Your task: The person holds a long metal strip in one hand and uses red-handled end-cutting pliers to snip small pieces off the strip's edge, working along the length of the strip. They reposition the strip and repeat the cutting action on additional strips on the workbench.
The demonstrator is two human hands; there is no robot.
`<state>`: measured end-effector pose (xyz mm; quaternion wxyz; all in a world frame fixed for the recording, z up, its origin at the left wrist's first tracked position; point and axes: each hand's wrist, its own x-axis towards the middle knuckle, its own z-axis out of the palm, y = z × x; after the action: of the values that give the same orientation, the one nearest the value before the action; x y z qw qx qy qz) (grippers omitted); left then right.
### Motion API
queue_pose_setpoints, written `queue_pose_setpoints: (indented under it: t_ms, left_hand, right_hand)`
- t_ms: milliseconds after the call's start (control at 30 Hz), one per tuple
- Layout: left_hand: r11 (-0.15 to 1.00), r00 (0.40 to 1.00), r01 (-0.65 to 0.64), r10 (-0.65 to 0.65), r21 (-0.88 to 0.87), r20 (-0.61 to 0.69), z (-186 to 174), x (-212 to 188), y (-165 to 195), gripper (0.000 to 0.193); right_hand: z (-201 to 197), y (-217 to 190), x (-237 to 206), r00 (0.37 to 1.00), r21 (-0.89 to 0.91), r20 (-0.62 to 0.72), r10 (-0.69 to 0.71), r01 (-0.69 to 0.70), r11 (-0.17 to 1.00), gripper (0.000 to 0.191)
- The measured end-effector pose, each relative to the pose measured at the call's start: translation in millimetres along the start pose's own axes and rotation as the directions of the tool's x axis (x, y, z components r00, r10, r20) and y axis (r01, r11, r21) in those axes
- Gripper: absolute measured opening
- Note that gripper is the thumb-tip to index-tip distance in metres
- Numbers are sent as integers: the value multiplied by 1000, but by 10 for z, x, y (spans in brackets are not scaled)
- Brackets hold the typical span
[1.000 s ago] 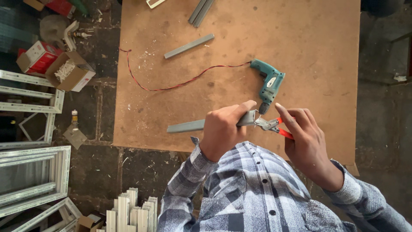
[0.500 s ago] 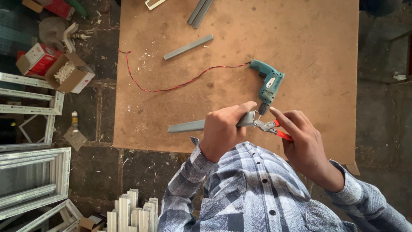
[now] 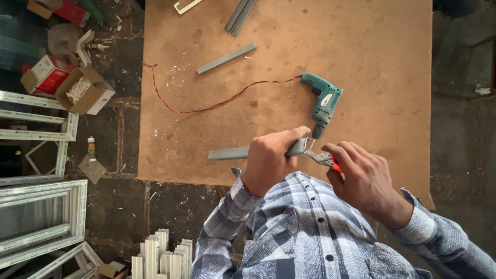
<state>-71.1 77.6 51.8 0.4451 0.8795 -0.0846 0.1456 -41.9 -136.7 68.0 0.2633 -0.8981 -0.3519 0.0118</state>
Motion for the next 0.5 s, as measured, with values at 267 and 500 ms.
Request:
queue_pose_setpoints:
  t_ms: [267, 500]
  left_hand:
    - [999, 1000, 17, -17, -37, 1, -4, -21, -1, 39]
    - [1000, 998, 10, -11, -24, -66, 59, -53, -33, 40]
  right_hand:
    - [8, -21, 43, 999, -103, -35, 19, -23, 994, 27]
    - [20, -27, 63, 997, -129, -52, 54, -60, 990, 23]
